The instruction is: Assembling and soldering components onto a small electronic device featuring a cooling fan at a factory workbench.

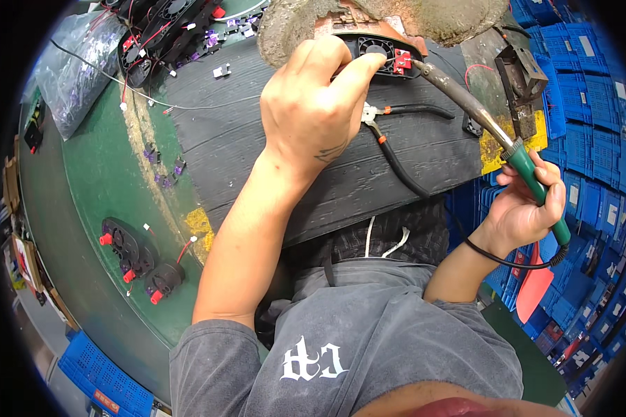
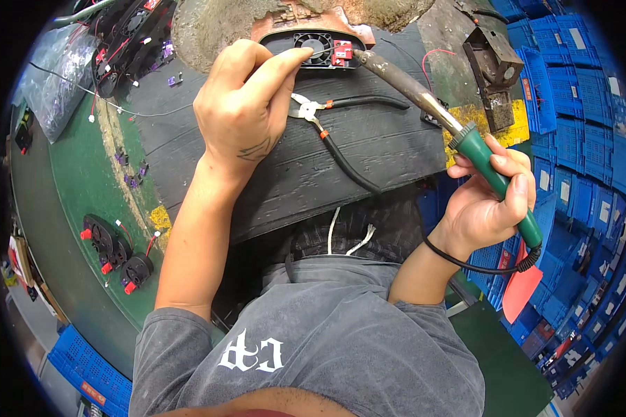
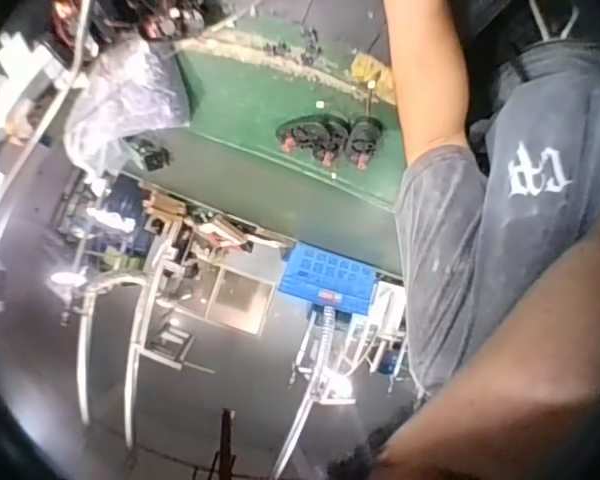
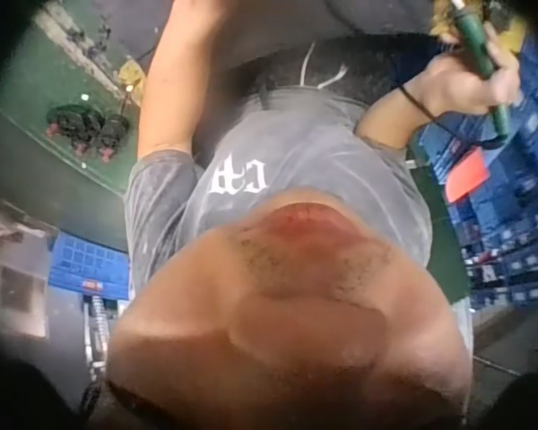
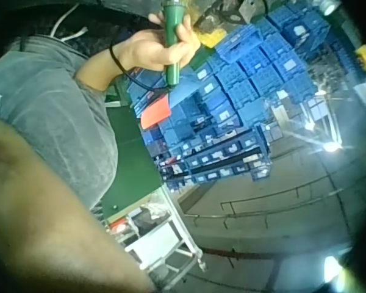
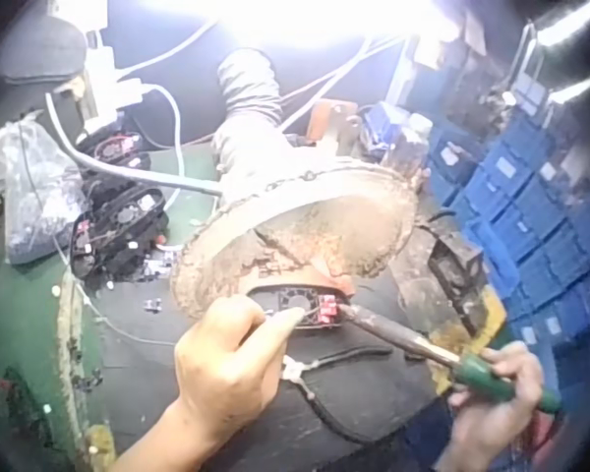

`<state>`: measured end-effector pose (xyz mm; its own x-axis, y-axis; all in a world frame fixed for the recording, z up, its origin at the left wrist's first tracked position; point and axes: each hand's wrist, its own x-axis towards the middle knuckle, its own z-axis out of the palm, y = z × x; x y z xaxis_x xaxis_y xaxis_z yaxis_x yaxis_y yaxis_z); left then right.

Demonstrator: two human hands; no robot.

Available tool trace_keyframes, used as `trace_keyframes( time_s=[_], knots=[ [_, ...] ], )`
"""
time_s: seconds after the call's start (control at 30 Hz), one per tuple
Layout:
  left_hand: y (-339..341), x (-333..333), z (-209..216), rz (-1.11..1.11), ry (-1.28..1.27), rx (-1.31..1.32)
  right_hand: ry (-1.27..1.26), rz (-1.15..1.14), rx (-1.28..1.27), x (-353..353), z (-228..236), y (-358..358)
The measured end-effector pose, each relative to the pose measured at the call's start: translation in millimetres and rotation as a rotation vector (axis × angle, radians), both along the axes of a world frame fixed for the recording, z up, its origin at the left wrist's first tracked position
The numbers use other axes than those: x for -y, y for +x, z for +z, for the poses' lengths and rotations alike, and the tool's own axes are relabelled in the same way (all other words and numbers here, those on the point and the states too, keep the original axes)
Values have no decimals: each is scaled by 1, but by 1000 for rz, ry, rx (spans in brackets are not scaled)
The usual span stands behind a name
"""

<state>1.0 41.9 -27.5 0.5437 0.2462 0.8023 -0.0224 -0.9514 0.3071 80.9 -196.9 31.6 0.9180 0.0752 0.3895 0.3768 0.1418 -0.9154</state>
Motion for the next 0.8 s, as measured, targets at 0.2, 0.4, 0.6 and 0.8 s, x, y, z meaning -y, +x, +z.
trace_keyframes(
  time_s=[0.2,0.4,0.6,0.8],
  knots=[
    [0,0,-1,-1,9,-5,26,12,2,3,-1,1],
    [0,1,-1,-7,-6,-16,41,-12,21,6,2,2],
    [-1,1,0,-15,-14,-35,7,48,29,9,3,0],
    [0,1,0,-8,-14,-25,27,71,27,5,1,0]
  ],
)
